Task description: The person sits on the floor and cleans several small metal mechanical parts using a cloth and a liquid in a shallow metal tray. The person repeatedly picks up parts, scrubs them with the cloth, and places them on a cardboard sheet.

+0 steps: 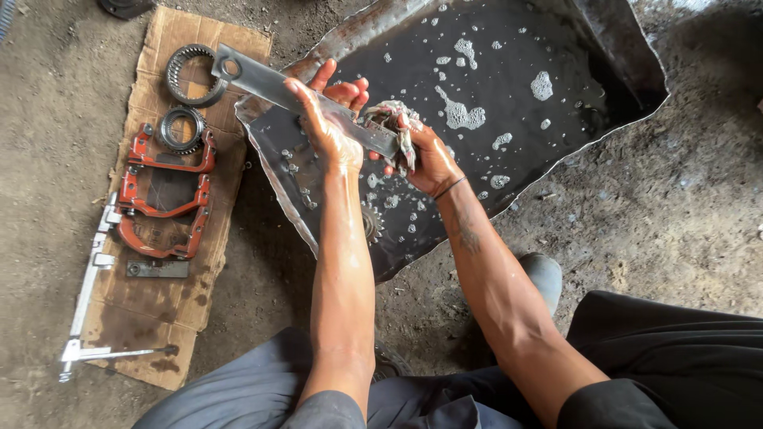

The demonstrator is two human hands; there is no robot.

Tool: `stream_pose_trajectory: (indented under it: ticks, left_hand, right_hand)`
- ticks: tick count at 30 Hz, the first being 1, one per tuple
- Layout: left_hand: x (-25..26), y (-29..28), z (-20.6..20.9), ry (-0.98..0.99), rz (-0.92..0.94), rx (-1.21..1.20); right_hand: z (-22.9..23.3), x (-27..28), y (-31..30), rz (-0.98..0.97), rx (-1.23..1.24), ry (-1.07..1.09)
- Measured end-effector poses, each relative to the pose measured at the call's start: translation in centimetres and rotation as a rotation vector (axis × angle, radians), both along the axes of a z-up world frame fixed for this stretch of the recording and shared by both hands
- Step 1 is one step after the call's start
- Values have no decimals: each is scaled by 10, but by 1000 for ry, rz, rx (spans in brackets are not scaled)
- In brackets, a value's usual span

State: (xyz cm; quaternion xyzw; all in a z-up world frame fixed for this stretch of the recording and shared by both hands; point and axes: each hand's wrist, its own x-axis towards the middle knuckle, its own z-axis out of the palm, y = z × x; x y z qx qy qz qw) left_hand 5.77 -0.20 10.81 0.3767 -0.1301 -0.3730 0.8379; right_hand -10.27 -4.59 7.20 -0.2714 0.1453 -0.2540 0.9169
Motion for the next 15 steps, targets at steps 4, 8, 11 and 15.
stream_pose_trajectory:
  ticks: [4, 8, 11, 15]
  left_hand:
    - [6, 2, -2, -46, 1, -72]
    - [8, -1, -8, -29, -31, -235]
    - [8, -1, -7, -28, 8, -203]
    - [5, 2, 3, 46, -7, -262]
  right_hand:
    - [6, -4, 2, 74, 13, -81]
    - [16, -10, -1, 97, -48, -67]
    - [26, -11, -1, 92, -93, -36]
    - [35, -14, -1, 53, -176, 37]
